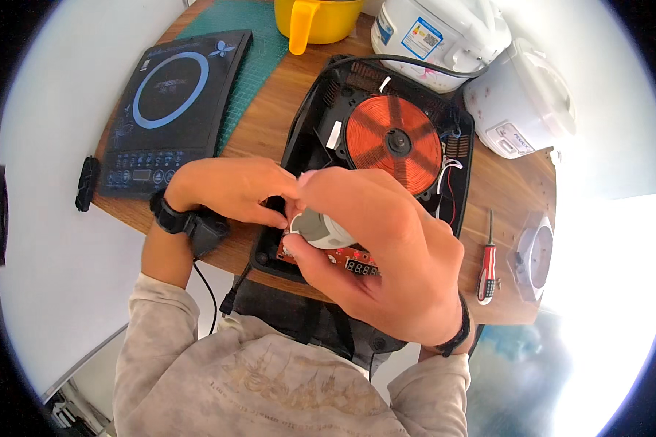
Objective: The person removes the top cover of an induction cooktop to access the internal components. They use a screwdriver to tighten screws on the internal circuit board and coil assembly.
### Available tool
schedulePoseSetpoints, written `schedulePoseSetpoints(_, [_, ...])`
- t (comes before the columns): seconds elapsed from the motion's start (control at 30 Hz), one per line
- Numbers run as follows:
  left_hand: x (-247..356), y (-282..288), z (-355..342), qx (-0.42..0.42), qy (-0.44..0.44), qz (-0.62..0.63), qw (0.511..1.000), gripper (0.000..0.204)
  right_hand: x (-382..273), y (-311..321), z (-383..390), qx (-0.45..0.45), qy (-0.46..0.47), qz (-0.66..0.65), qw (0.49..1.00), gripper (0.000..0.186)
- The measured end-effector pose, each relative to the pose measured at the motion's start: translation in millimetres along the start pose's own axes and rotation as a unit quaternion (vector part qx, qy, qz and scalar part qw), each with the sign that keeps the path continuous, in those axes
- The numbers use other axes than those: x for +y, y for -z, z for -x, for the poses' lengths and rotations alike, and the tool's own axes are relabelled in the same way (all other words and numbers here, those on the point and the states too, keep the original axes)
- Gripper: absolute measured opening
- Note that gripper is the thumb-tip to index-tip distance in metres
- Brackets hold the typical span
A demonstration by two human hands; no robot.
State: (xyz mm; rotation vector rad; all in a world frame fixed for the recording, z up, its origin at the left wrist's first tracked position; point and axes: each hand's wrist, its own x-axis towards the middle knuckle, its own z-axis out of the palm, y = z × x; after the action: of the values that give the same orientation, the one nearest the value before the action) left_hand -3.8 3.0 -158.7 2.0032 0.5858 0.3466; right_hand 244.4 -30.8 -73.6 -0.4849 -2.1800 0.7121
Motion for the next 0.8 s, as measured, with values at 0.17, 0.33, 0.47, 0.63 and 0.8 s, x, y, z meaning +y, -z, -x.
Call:
schedulePoseSetpoints(0.17, [1,0,1,0.012,-0.003,-0.024,1.000,0.011,4,-3,-2,0.000,0.007,0.017,1.000,0.069])
schedulePoseSetpoints(0.33, [1,1,1,0.013,-0.005,-0.030,0.999,0.021,6,-2,-4,-0.002,0.019,0.037,0.999,0.067])
schedulePoseSetpoints(0.47, [2,0,0,0.020,-0.024,-0.037,0.999,0.012,3,-1,-4,0.001,0.025,0.050,0.998,0.065])
schedulePoseSetpoints(0.63, [11,3,0,-0.008,0.012,-0.032,0.999,0.012,1,0,-5,-0.007,0.026,0.089,0.996,0.064])
schedulePoseSetpoints(0.8, [10,3,1,-0.020,0.025,-0.038,0.999,0.013,1,-2,-5,-0.001,0.025,0.084,0.996,0.063])
